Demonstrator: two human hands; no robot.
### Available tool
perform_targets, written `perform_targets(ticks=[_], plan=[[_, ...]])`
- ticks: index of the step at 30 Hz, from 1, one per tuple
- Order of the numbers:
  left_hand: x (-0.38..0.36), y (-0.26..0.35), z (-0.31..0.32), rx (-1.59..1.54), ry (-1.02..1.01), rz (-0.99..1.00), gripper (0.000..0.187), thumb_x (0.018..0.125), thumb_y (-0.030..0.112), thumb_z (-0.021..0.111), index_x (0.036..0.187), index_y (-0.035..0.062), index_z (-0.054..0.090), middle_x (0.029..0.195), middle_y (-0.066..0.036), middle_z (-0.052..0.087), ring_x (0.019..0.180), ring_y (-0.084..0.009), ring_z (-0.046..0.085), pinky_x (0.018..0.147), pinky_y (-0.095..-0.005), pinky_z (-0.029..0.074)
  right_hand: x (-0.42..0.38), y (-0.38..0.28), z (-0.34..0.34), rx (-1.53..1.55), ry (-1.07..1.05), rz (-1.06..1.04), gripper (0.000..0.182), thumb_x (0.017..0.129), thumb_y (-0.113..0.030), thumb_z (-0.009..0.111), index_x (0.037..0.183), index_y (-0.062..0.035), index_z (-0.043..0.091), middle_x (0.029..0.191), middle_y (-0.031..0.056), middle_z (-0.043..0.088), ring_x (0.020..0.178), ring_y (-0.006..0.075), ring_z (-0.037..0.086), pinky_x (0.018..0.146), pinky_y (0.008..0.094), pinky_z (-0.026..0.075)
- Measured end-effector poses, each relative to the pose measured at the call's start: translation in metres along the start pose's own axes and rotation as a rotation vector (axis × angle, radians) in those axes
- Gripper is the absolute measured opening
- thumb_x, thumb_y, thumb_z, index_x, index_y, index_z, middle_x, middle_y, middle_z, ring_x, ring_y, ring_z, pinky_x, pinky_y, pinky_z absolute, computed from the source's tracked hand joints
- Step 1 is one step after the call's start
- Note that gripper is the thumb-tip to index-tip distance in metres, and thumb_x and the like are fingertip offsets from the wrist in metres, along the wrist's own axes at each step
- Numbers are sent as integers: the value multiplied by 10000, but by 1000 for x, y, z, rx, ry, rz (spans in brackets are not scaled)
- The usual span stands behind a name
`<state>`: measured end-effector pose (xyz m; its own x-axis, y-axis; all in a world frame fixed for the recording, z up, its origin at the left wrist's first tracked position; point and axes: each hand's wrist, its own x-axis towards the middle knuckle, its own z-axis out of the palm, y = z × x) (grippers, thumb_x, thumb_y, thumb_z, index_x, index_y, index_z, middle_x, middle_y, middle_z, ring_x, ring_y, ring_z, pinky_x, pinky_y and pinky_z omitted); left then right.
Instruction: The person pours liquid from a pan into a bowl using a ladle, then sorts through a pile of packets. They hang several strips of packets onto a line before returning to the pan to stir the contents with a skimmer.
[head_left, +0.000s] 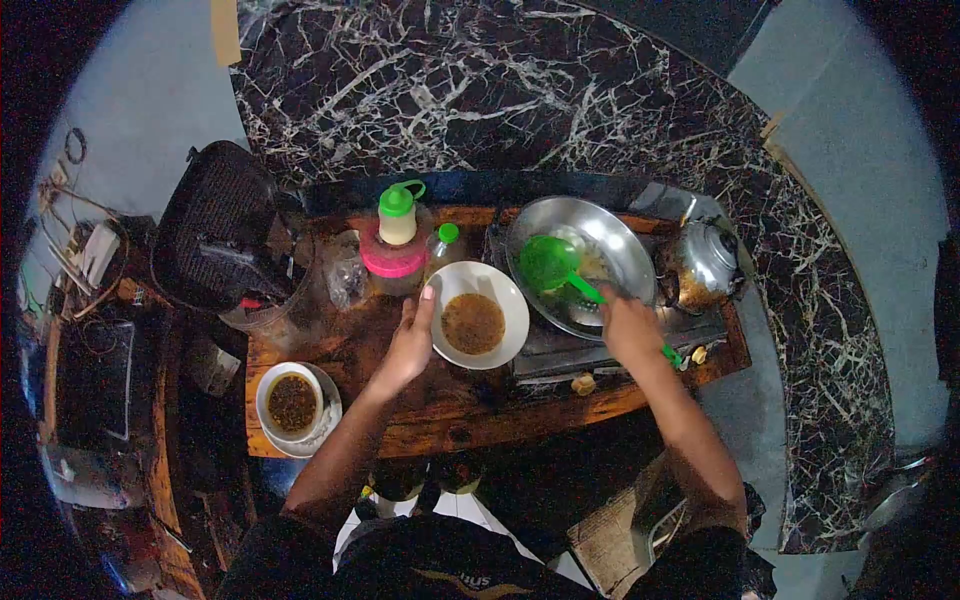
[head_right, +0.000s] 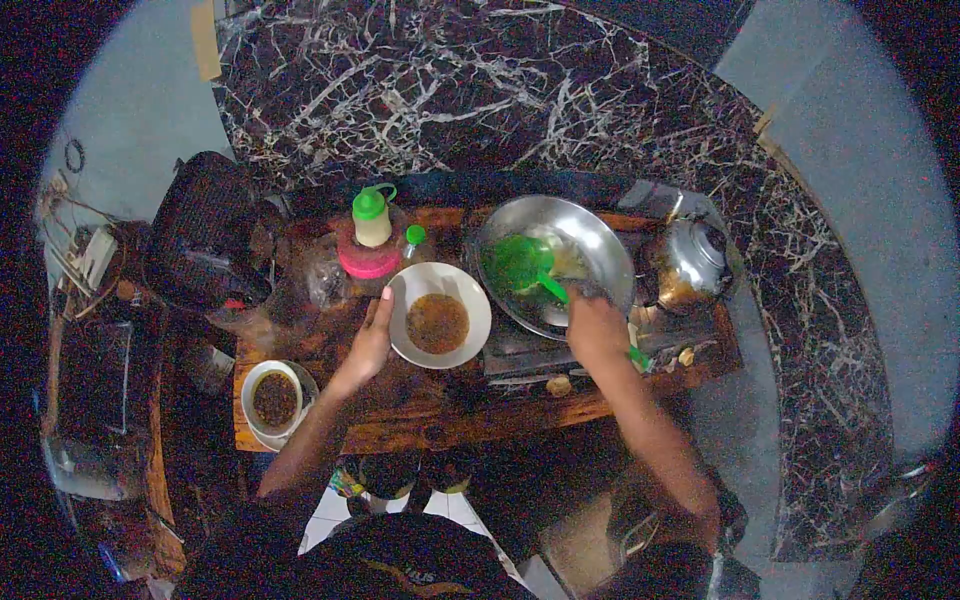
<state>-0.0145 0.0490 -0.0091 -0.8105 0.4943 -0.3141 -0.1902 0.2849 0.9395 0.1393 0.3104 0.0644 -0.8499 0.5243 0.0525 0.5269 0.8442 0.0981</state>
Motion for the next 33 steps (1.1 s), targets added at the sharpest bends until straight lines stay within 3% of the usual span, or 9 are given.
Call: perform_targets(ticks=[2,3,5,6,8,11,20,26,33], plan=[[2,-1,2,-5,30,-10,1029,840,756,249,1425,-85,152,1461,-348,127,1342,-413,274,1107,-382,233,2,6,-7,78,-5,30,250,904,-216,514,1136,-132,554,864,229,634,844,403,628,742,527,485],[2,0,2,-3,29,-8,1029,840,756,249,1425,-85,152,1461,-348,127,1342,-413,274,1107,-382,233,3,10,-12,110,2,42,241,894,-215,535,1121,-137,557,874,220,637,844,412,623,743,523,482],[4,4,4,-47,11,-59,1042,832,762,273,1438,-69,107,1391,-339,309,1058,-366,568,882,-382,487,1,18,-19,142,9,53,234,884,-213,555,1106,-141,560,884,212,641,844,420,617,744,520,480],[2,8,5,-46,10,-59,1042,832,762,273,1438,-69,107,1391,-339,309,1058,-366,568,882,-382,487,0,23,-22,183,56,15,229,877,-205,567,1096,-142,565,881,204,642,845,418,615,743,507,477],[-4,17,8,-128,-11,-39,1002,843,741,312,1433,-52,144,1157,-259,532,693,-227,622,559,-307,534,-4,29,-30,224,101,-20,224,870,-197,579,1087,-144,570,879,197,643,846,415,612,743,495,475],[7,7,10,-213,-100,26,919,864,706,335,1406,-22,191,940,-164,586,594,-167,605,444,-262,495,-13,34,-52,320,92,-1,213,870,-224,566,1057,-125,595,917,209,646,873,417,612,771,508,483],[6,11,21,-284,-127,7,844,878,694,323,1404,45,208,930,-143,590,603,-164,606,451,-267,500,-53,10,-109,304,125,-118,207,879,-234,565,1070,-158,586,862,206,635,820,406,611,720,503,483],[9,7,22,-242,-161,-43,828,882,694,308,1414,65,218,1026,-154,589,723,-186,627,494,-297,518,-72,-4,-96,8,229,-183,258,875,-224,546,1129,-206,586,784,180,639,673,374,637,558,499,504],[3,13,25,-344,-205,-31,812,892,687,287,1408,64,229,1100,-167,582,814,-219,647,550,-308,531,-82,-9,-76,-114,294,-265,451,782,-124,585,1223,-214,553,916,147,645,636,323,648,524,426,534]])
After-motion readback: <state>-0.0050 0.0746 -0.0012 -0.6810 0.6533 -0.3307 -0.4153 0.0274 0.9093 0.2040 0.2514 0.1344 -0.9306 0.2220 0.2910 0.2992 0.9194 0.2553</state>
